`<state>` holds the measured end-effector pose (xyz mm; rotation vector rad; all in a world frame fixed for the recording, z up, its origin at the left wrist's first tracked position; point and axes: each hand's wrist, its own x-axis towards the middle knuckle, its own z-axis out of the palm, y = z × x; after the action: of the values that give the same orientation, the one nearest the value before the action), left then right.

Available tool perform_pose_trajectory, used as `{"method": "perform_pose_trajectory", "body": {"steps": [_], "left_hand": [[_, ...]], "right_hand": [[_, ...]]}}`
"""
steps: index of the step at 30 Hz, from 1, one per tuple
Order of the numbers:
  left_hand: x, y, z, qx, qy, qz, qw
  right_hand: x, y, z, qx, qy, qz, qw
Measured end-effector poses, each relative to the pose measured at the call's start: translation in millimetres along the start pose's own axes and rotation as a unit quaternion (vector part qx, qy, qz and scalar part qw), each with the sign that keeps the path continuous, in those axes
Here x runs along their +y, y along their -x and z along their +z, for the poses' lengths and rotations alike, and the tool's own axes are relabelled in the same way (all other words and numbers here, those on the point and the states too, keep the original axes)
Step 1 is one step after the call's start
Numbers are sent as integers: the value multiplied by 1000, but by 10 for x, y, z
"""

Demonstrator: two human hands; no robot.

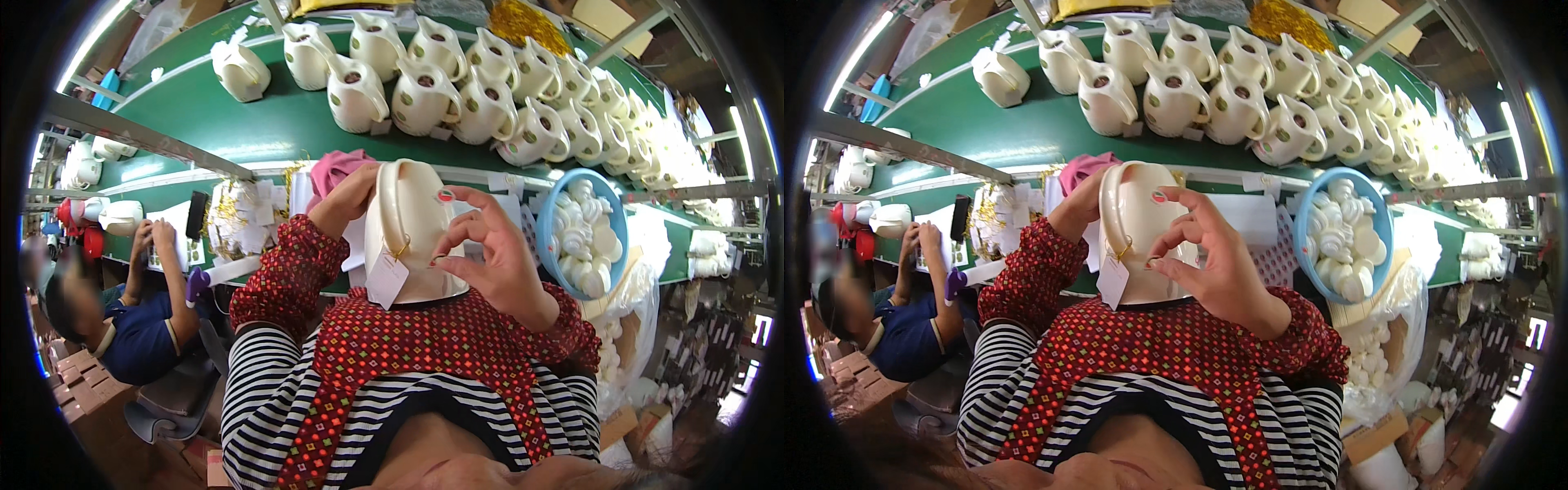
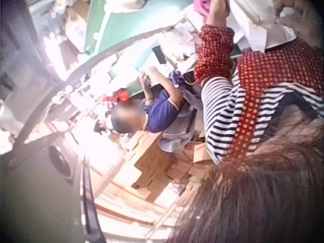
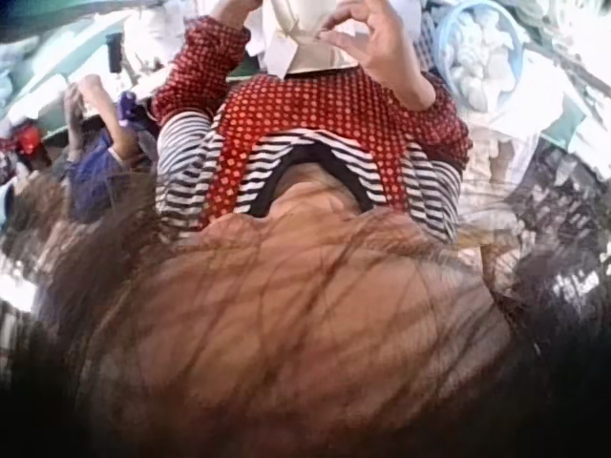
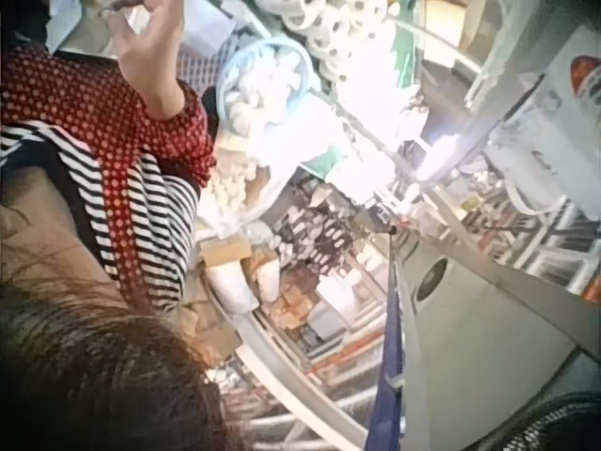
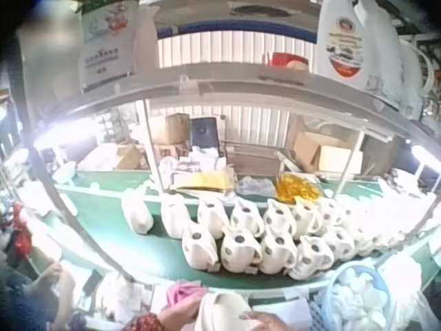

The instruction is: The person repeatedly picks white plastic pitchers from a conveyor belt and places white lids onto them. The person handles the pitchers one at a time, aligning and pressing the lids into place before moving to the next unit.

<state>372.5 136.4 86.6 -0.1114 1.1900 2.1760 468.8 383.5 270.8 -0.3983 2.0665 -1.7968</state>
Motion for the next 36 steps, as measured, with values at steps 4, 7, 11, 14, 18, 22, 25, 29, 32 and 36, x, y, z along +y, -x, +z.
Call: {"method": "perform_pose_trajectory", "body": {"steps": [4, 7, 11, 14, 18, 22, 25, 29, 32, 36], "left_hand": [[-86, -54, 88, -74, -93, -8, 993], [41, -36, 285, -22, -49, -79, 995], [62, -19, 376, 13, -82, -114, 990], [83, -12, 319, -20, -82, -99, 991], [90, -62, 321, -34, -85, -96, 991], [145, 1, 348, -58, -129, -53, 988], [303, 115, 462, -53, -160, -47, 985], [232, -31, 411, -12, -119, -88, 989], [357, 91, 341, -25, -201, 2, 979], [599, 211, 94, 61, -182, 38, 981]], "right_hand": [[62, 188, 33, -12, 18, 29, 999], [55, 274, 91, 5, 46, 30, 998], [41, 287, 126, -12, 100, 25, 995], [50, 285, 142, -19, 123, 23, 992], [69, 264, 178, -10, 169, -7, 986], [192, 234, 166, -10, 271, -89, 958], [265, 167, 123, 3, 302, -121, 946], [379, 24, 129, 124, 329, -100, 931], [438, -33, 92, 75, 311, -85, 944], [402, -19, 106, -20, 298, -66, 952]]}}
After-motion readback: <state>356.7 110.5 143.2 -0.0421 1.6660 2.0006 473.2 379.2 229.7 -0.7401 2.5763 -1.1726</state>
